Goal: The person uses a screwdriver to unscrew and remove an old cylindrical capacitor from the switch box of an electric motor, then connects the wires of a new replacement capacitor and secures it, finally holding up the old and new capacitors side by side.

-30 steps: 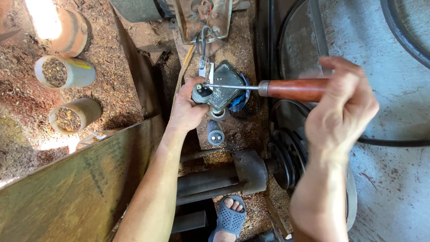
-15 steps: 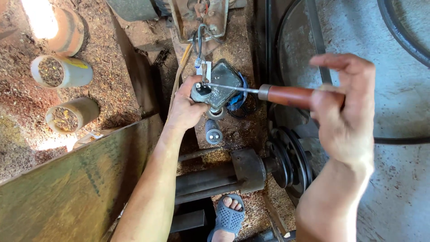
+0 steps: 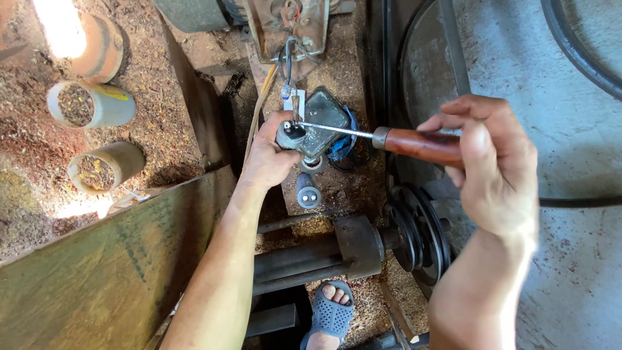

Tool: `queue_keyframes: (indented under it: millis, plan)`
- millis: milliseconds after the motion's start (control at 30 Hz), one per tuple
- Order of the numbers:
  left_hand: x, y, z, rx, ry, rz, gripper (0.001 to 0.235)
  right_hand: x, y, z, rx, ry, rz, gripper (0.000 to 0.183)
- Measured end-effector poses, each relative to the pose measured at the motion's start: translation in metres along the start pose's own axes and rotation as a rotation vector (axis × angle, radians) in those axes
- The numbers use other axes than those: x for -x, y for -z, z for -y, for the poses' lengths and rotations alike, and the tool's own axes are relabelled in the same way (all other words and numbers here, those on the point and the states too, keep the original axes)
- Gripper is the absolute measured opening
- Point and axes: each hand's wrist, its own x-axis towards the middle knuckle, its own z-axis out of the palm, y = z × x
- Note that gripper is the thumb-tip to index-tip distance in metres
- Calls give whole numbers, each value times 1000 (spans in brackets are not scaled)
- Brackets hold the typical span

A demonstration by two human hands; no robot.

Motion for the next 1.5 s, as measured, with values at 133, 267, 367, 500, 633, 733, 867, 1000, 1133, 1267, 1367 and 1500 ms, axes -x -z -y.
queue_keyframes:
  millis: [133, 267, 367, 500, 633, 733, 867, 1000, 1133, 1267, 1367, 1500]
  plan:
    - [0, 1, -2, -45, 34, -12, 69, -2, -8, 1, -113, 99, -172, 21]
    - [0, -1, -9, -66, 47, 4, 68, -2, -9, 6, -109, 7, -164, 34]
    - [-1, 0, -4, -109, 34, 9, 67, -1, -9, 1, -140, -31, -230, 27]
    - [0, -6, -11, -186, 1, 41, 66, -12, -14, 6, 76, 320, -37, 39]
    - [-1, -7, -7, -169, 2, 49, 67, -6, -45, -23, 36, 71, -81, 19]
    - [5, -2, -7, -166, 11, 22, 67, -8, -53, -34, 68, 33, -169, 19]
    - [7, 6, 22, -80, 124, -41, 69, -12, -74, -60, 126, -88, -168, 16]
    - [8, 3, 54, 153, 97, -50, 69, -7, -122, -120, 320, -301, -3, 28]
    - [13, 4, 57, 219, 123, -64, 70, -2, -152, -140, 360, -435, 146, 28]
    - [32, 6, 27, 105, 159, -108, 69, 5, -147, -131, 287, -327, 73, 27]
    - [71, 4, -6, -112, 40, -103, 62, 15, -127, -86, 133, -266, 24, 27]
    - [142, -8, -52, -338, -456, -6, 42, 59, -90, -19, -151, -4, 113, 25]
